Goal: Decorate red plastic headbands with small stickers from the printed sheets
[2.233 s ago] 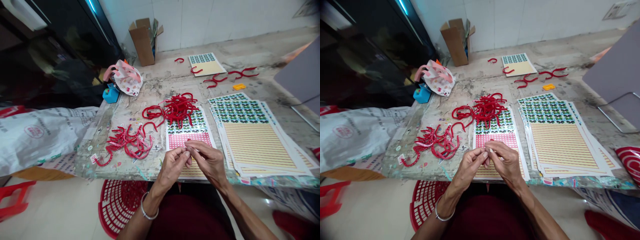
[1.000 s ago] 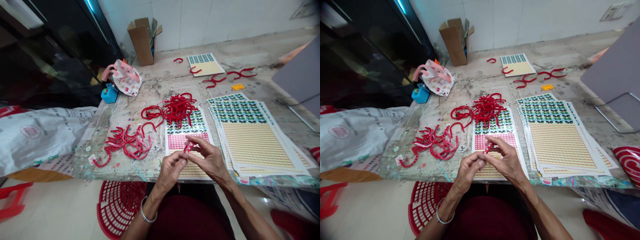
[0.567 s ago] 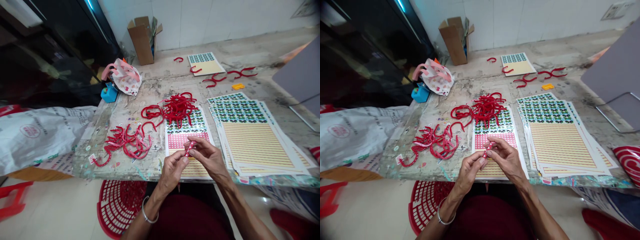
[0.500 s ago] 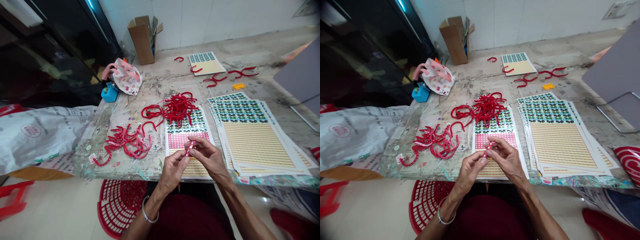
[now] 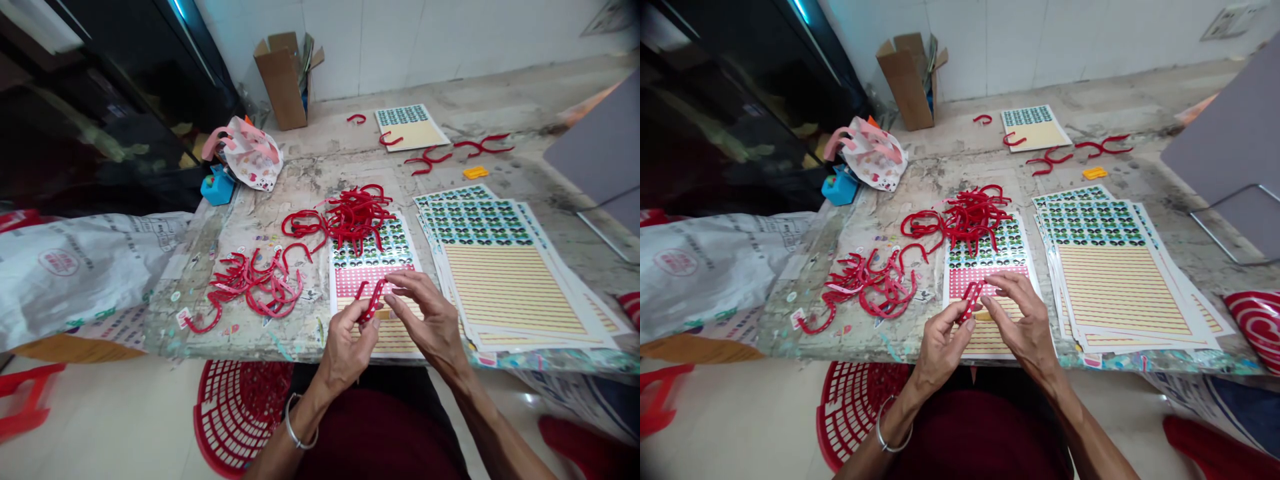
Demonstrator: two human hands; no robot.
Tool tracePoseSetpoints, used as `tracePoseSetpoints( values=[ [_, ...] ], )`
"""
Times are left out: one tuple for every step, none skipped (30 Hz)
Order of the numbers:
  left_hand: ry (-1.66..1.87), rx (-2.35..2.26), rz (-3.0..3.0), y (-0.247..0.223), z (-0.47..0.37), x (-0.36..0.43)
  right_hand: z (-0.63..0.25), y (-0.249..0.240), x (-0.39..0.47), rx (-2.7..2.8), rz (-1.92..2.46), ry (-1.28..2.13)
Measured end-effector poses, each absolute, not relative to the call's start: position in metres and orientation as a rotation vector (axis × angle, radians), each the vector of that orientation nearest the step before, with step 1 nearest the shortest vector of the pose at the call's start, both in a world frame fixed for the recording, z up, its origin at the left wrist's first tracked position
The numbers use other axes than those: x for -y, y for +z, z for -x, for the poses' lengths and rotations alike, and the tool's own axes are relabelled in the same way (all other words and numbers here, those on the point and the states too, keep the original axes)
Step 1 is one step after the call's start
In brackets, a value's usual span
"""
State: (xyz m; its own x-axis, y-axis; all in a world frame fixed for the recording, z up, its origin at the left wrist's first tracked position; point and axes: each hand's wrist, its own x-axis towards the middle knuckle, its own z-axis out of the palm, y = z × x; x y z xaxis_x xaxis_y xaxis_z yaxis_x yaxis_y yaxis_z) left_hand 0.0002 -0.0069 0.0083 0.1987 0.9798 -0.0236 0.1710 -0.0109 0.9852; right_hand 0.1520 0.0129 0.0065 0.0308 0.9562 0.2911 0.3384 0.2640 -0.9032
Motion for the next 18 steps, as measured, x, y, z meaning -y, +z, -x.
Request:
tracePoseSetpoints(
  values=[
    [0.979, -1.208, -1.460, 0.0074, -0.0011, 0.0073, -0.1515, 0.0067, -0.0121, 1.488, 1.275, 0.755],
    [0.987, -1.223, -1.493, 0.0068, -0.0019, 0.0076, -0.1507, 0.0062, -0.0114, 1.453, 1.289, 0.763],
    [0.989, -1.227, -1.511, 0.0063, -0.0025, 0.0078, -0.1498, 0.0051, -0.0107, 1.409, 1.303, 0.783],
    [0.988, -1.222, -1.516, 0.0060, -0.0029, 0.0079, -0.1488, 0.0036, -0.0102, 1.360, 1.313, 0.808],
    [0.989, -1.215, -1.513, 0.0057, -0.0033, 0.0080, -0.1479, 0.0020, -0.0098, 1.308, 1.323, 0.838],
    [0.987, -1.209, -1.510, 0.0054, -0.0035, 0.0080, -0.1472, 0.0004, -0.0095, 1.256, 1.333, 0.869],
    [0.983, -1.209, -1.512, 0.0051, -0.0038, 0.0081, -0.1466, -0.0009, -0.0093, 1.207, 1.349, 0.900],
    [0.981, -1.218, -1.522, 0.0047, -0.0041, 0.0082, -0.1462, -0.0016, -0.0092, 1.163, 1.366, 0.928],
    [0.984, -1.233, -1.539, 0.0043, -0.0045, 0.0082, -0.1459, -0.0018, -0.0092, 1.127, 1.384, 0.955],
    [0.986, -1.245, -1.558, 0.0040, -0.0049, 0.0082, -0.1457, -0.0013, -0.0091, 1.100, 1.397, 0.983],
    [0.988, -1.253, -1.572, 0.0038, -0.0054, 0.0081, -0.1455, -0.0004, -0.0090, 1.085, 1.405, 1.018],
    [0.992, -1.257, -1.579, 0.0040, -0.0059, 0.0080, -0.1453, 0.0008, -0.0089, 1.077, 1.405, 1.056],
    [0.999, -1.257, -1.574, 0.0046, -0.0062, 0.0077, -0.1451, 0.0021, -0.0087, 1.074, 1.400, 1.091],
    [0.999, -1.245, -1.554, 0.0055, -0.0065, 0.0073, -0.1448, 0.0033, -0.0085, 1.074, 1.393, 1.121],
    [0.988, -1.224, -1.521, 0.0067, -0.0065, 0.0068, -0.1445, 0.0043, -0.0084, 1.077, 1.386, 1.142],
    [0.972, -1.195, -1.480, 0.0080, -0.0064, 0.0064, -0.1441, 0.0050, -0.0083, 1.080, 1.380, 1.152],
    [0.955, -1.166, -1.439, 0.0092, -0.0061, 0.0059, -0.1437, 0.0053, -0.0083, 1.086, 1.377, 1.153],
    [0.936, -1.139, -1.406, 0.0101, -0.0058, 0.0056, -0.1434, 0.0052, -0.0085, 1.091, 1.376, 1.146]
  ],
)
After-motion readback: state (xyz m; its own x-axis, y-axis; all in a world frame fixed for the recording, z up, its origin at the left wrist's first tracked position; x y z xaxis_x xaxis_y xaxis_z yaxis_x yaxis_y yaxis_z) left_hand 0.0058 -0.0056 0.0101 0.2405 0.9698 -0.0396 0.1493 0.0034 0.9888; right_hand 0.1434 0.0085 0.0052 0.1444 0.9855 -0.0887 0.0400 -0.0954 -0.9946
